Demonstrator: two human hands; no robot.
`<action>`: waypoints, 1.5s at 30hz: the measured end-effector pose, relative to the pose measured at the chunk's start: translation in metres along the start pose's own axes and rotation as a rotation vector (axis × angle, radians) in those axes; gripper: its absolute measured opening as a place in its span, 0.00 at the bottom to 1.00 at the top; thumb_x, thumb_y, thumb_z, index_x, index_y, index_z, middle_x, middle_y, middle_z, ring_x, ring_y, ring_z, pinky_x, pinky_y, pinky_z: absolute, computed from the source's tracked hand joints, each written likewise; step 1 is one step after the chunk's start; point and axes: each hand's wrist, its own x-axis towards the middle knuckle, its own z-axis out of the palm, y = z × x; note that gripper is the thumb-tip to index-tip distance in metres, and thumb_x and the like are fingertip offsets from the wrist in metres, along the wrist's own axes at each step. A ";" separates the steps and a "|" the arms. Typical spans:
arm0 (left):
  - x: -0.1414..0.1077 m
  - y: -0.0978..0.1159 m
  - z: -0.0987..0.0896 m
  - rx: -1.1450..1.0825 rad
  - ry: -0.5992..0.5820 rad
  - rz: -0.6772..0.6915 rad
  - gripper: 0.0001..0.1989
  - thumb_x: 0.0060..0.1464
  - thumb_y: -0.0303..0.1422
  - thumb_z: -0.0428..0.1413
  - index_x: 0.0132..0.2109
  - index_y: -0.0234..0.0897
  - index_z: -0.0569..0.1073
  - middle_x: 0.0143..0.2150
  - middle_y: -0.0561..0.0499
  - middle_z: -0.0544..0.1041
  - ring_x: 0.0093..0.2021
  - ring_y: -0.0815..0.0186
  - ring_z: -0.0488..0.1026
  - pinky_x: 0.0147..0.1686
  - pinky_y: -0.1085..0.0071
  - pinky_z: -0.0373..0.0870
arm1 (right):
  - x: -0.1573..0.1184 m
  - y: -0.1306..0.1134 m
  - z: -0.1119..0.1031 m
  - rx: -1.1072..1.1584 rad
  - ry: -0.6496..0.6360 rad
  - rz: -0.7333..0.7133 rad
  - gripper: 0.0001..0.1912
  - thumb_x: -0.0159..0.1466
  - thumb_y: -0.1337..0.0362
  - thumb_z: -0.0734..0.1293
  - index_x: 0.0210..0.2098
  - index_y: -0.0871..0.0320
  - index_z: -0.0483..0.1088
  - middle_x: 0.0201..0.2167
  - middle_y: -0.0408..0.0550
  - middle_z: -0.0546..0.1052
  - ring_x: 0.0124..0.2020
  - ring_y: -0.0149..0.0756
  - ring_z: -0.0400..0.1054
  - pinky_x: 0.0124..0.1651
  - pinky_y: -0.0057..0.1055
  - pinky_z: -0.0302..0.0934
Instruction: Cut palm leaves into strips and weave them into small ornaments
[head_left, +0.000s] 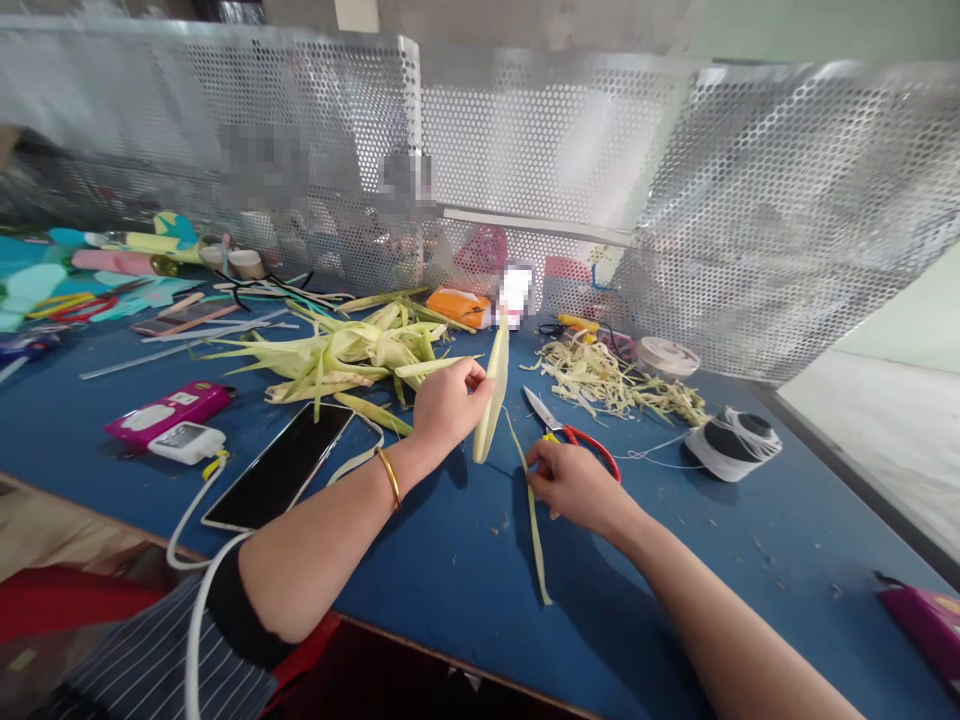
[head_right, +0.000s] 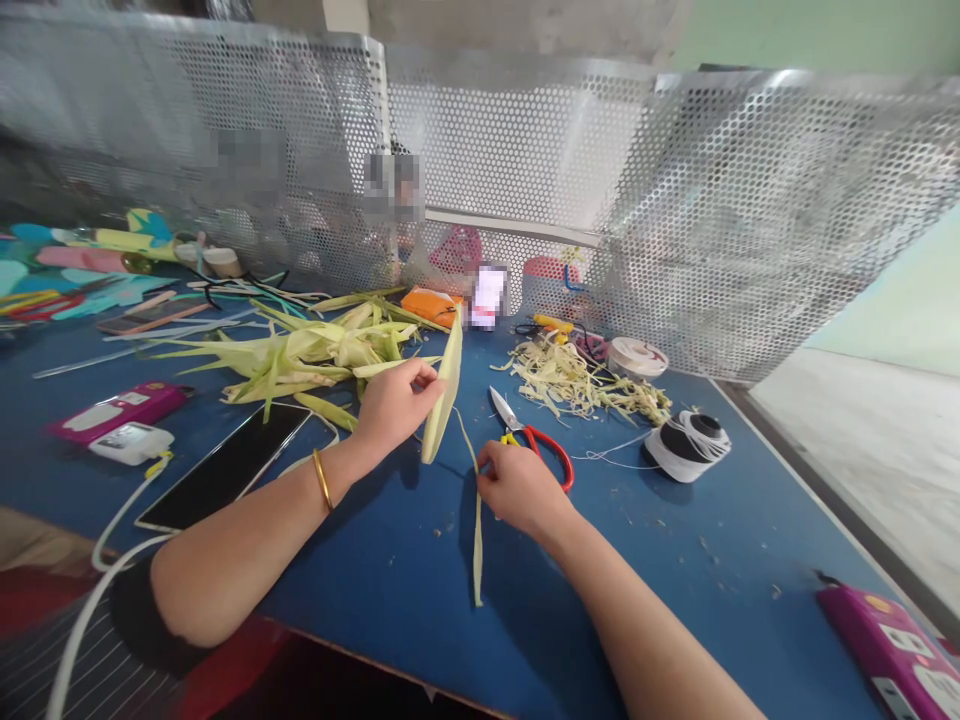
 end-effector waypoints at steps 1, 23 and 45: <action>0.000 0.000 0.001 -0.053 0.001 -0.008 0.06 0.53 0.34 0.56 0.30 0.39 0.71 0.30 0.52 0.78 0.31 0.64 0.74 0.33 0.71 0.63 | 0.001 0.001 -0.001 0.057 0.034 0.018 0.03 0.59 0.68 0.65 0.31 0.55 0.70 0.20 0.42 0.73 0.22 0.34 0.65 0.27 0.29 0.52; -0.030 0.019 0.021 -0.798 -0.635 -0.403 0.24 0.41 0.46 0.67 0.37 0.34 0.70 0.28 0.53 0.73 0.27 0.69 0.70 0.22 0.75 0.60 | 0.002 -0.002 0.006 0.747 0.329 0.050 0.10 0.55 0.59 0.70 0.24 0.57 0.69 0.18 0.41 0.72 0.20 0.28 0.61 0.24 0.26 0.54; -0.029 0.025 0.016 -0.930 -0.583 -0.409 0.09 0.50 0.29 0.61 0.41 0.31 0.78 0.34 0.48 0.78 0.30 0.67 0.74 0.27 0.73 0.71 | 0.004 -0.004 -0.007 1.023 0.287 0.108 0.17 0.47 0.52 0.76 0.23 0.58 0.72 0.21 0.43 0.73 0.22 0.28 0.63 0.25 0.27 0.58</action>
